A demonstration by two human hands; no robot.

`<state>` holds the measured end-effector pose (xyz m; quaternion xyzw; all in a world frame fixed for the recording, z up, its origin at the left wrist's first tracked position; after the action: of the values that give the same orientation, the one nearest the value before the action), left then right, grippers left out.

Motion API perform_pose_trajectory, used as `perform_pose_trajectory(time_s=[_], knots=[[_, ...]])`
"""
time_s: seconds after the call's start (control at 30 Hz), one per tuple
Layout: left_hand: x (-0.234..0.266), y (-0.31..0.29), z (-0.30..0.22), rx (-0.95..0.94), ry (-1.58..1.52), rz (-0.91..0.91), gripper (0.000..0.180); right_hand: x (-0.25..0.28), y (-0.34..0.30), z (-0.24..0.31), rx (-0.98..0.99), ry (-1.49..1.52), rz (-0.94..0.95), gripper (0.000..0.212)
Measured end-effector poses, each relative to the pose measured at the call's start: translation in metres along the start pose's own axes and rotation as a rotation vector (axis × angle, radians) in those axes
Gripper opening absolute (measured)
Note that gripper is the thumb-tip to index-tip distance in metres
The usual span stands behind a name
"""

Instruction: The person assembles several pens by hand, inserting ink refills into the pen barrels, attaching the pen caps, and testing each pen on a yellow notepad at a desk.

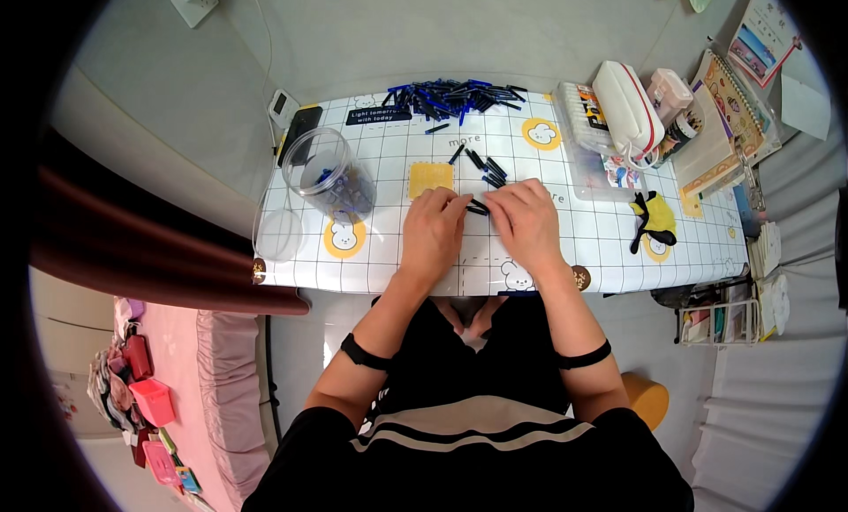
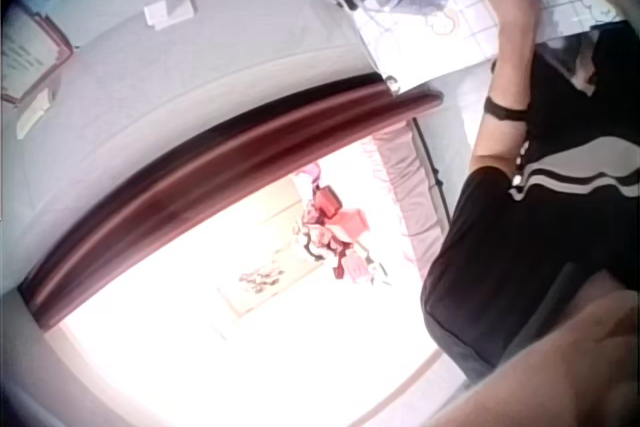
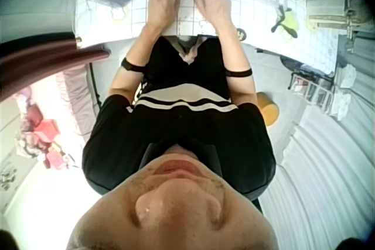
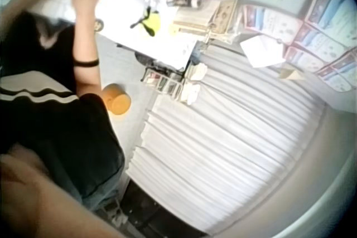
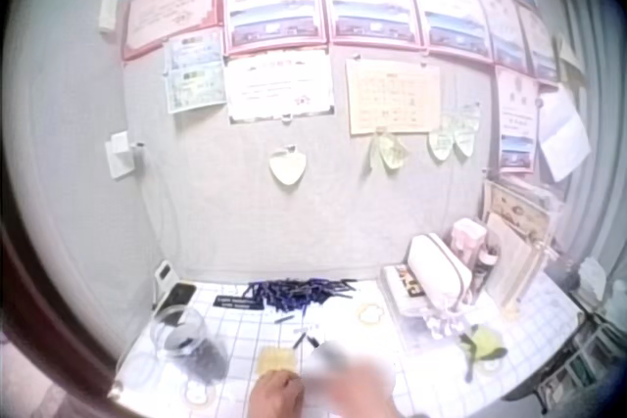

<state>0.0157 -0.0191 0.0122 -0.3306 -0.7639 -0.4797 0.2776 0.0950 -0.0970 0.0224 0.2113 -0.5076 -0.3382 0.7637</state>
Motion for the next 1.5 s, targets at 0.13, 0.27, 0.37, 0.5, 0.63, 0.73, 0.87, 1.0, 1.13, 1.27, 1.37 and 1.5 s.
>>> perform_pose_trajectory(time_s=[0.13, 0.27, 0.37, 0.5, 0.63, 0.73, 0.87, 1.0, 1.13, 1.27, 1.37, 1.5], knots=[[0.002, 0.002, -0.001, -0.004, -0.008, -0.034, 0.028, 0.007, -0.001, -0.007, -0.106, -0.106, -0.109, 0.011], [-0.003, 0.004, -0.007, -0.1, -0.013, 0.044, 0.028, 0.005, -0.001, -0.01, -0.165, -0.182, -0.078, 0.012], [-0.005, 0.004, -0.009, -0.144, 0.014, 0.074, 0.023, 0.004, 0.0, -0.009, -0.176, -0.189, -0.057, 0.012], [-0.007, 0.002, -0.005, -0.123, -0.117, 0.097, 0.022, 0.003, -0.001, -0.009, -0.187, -0.178, -0.049, 0.011], [-0.005, 0.003, -0.007, -0.091, -0.161, 0.089, 0.021, 0.003, 0.0, -0.011, -0.202, -0.162, -0.025, 0.01], [-0.005, 0.004, -0.006, -0.077, -0.149, 0.076, 0.021, 0.003, 0.001, -0.011, -0.184, -0.139, -0.015, 0.009], [-0.004, 0.002, -0.005, -0.049, -0.107, 0.045, 0.021, 0.002, 0.0, -0.009, -0.157, -0.127, -0.006, 0.014], [-0.001, 0.002, -0.008, -0.022, -0.137, 0.046, 0.019, 0.001, 0.0, -0.006, -0.122, -0.108, 0.027, 0.02], [-0.002, 0.002, -0.006, 0.006, -0.129, 0.051, 0.017, -0.001, 0.0, -0.006, -0.118, -0.1, 0.061, 0.022], [-0.002, 0.002, -0.004, 0.011, -0.119, 0.061, 0.017, 0.0, -0.001, -0.007, -0.14, -0.087, 0.066, 0.019], [-0.003, 0.0, -0.002, 0.019, -0.112, 0.07, 0.017, 0.0, -0.001, -0.008, -0.149, -0.066, 0.066, 0.015], [-0.002, 0.0, -0.003, 0.017, -0.125, 0.045, 0.013, 0.0, -0.002, -0.005, -0.124, -0.041, 0.051, 0.012]])
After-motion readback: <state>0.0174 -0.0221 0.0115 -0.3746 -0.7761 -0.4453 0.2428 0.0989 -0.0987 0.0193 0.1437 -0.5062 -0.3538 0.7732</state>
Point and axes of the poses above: each hand's wrist, its own y-axis towards the middle knuckle, its own x-axis out of the back of the hand, z = x × y, the point moved 6 cm from there along y, towards the middle knuckle, and after that the axes turned 5 degrees about z, right-handed, at the moved point
